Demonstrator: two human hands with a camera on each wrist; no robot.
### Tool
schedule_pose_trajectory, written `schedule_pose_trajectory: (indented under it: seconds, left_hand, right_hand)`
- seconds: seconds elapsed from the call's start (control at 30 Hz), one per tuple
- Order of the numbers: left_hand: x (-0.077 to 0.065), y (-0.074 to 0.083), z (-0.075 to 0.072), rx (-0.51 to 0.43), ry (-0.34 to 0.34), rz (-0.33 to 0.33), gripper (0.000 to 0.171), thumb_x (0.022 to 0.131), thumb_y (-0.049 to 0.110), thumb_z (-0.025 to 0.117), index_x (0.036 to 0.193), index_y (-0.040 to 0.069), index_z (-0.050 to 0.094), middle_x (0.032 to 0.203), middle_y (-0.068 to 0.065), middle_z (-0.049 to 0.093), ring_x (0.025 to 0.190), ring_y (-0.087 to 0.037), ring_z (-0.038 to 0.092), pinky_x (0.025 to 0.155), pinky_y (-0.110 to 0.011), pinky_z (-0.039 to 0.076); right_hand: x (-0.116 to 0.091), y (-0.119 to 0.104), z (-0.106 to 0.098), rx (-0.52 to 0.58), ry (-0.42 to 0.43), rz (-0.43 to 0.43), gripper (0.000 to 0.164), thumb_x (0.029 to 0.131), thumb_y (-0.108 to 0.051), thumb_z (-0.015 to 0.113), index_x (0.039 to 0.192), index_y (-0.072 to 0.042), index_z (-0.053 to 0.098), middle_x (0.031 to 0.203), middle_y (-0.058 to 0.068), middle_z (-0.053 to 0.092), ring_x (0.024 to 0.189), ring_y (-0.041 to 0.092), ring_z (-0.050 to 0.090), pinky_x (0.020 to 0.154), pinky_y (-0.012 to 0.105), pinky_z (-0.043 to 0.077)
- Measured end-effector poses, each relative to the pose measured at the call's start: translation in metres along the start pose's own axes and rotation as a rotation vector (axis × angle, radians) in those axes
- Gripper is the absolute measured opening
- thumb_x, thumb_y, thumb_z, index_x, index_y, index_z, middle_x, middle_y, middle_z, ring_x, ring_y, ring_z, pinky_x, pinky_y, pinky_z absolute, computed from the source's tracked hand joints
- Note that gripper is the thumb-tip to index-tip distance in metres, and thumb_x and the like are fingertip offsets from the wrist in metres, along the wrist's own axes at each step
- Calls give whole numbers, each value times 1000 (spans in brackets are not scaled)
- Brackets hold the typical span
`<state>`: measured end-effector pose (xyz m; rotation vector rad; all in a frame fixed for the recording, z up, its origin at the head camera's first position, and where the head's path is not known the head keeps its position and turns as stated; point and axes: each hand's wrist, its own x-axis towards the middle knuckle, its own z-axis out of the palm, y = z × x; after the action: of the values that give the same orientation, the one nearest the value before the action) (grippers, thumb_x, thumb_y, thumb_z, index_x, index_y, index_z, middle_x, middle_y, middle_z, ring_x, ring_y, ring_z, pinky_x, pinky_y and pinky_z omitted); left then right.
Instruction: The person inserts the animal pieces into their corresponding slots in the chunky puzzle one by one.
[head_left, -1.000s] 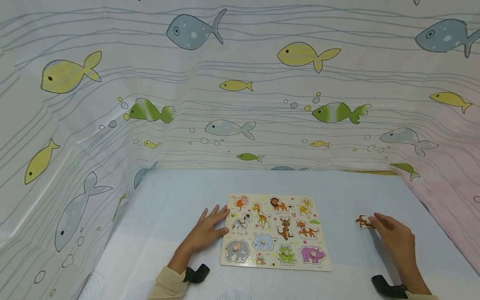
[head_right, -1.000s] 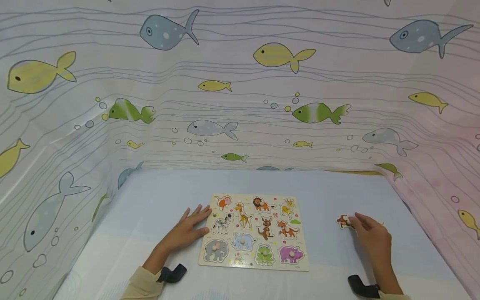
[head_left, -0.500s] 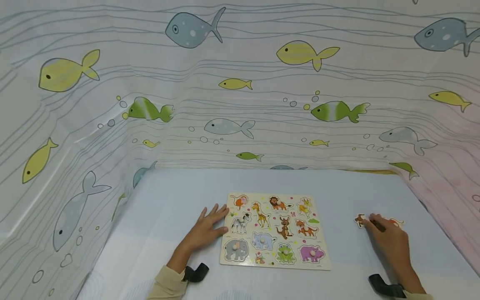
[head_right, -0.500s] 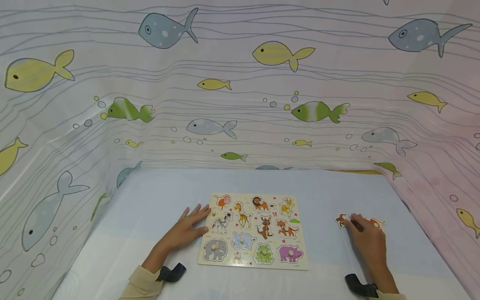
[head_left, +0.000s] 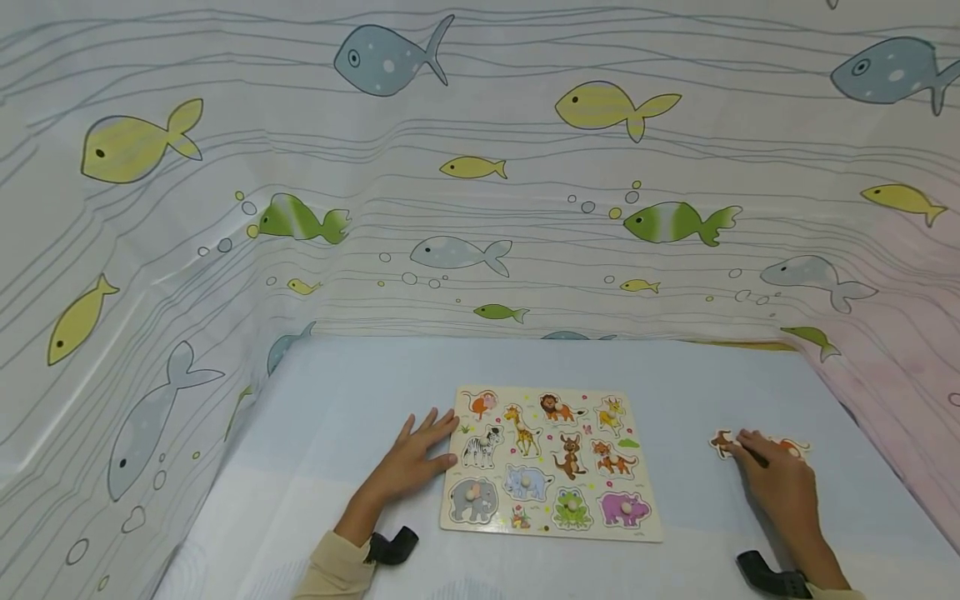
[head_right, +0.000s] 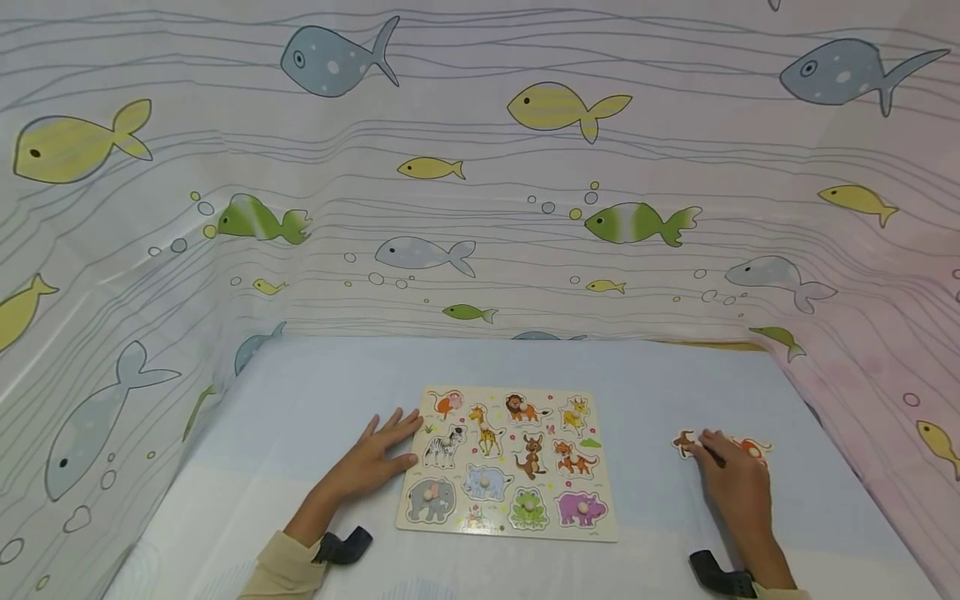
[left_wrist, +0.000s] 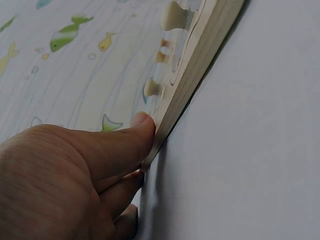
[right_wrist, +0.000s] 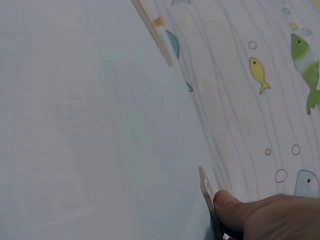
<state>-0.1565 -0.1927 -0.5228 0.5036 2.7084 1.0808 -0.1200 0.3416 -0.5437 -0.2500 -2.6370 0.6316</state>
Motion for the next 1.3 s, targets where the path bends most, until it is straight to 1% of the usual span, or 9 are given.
schedule_pose_trajectory:
  seconds: [0.33,0.37,0.47,0.53,0.6,0.63,0.7,1.0,1.3]
  left_hand:
    - [0,0,0,6,0,0,63,93,22,70,150,9,45,160,-3,37,155,-29,19,128,-52,-4]
    - [0,0,0,4,0,2,63,93,22,70,149,9,45,160,-3,37,155,-29,19,128,-52,-4]
    - [0,1,0,-7,2,6,63,93,22,70,149,8,45,160,-4,37,155,-30,20,128,-52,-4]
    - [0,1,0,-13,3,8,63,93,21,70,149,8,45,160,-4,37,155,-30,20,128,-51,-4]
    - [-1,1,0,-24,6,10,63,93,21,70,149,7,45,159,-5,38,154,-30,20,128,-52,-4]
    - [-1,1,0,-27,7,12,63,92,21,70,149,7,45,159,-6,38,154,-31,21,128,-52,-4]
    - [-1,1,0,-30,9,10,63,92,21,70,149,7,46,159,-6,38,154,-31,21,128,-52,-4]
    - [-2,3,-1,-31,11,-2,62,93,21,70,149,7,46,159,-4,38,155,-30,21,128,-51,-4]
    - [-2,3,-1,-22,7,1,63,93,21,70,149,8,45,160,-4,37,155,-30,20,128,-51,-4]
  right_hand:
    - [0,-6,-2,44,25,-19,29,90,-5,72,117,6,71,120,25,68,116,49,61,92,64,49]
    - [0,-7,-3,50,27,-25,29,90,-6,71,117,4,71,121,24,68,120,45,61,92,63,48]
    - [-1,-9,-4,74,27,-58,28,92,-6,70,118,3,71,122,22,69,131,9,53,93,59,48]
    - [-1,-10,-4,91,20,-89,28,92,-7,70,119,1,72,123,21,69,126,-16,40,103,36,51]
    - [-1,-11,-5,115,8,-121,29,93,-9,70,121,1,71,124,22,68,116,-31,27,105,9,42]
    - [-1,-12,-5,132,4,-140,29,93,-8,70,121,1,71,124,23,68,114,-33,26,101,-2,35]
    - [0,-13,-6,159,1,-174,29,93,-8,70,120,2,71,123,24,68,114,-36,25,89,-12,19]
    - [-1,-36,-6,199,-72,-247,29,95,-14,69,121,-2,71,128,20,66,119,-35,27,89,-13,19]
    - [-1,-70,3,243,-69,-428,30,86,-2,75,116,-1,73,123,20,70,124,-28,34,95,-9,25]
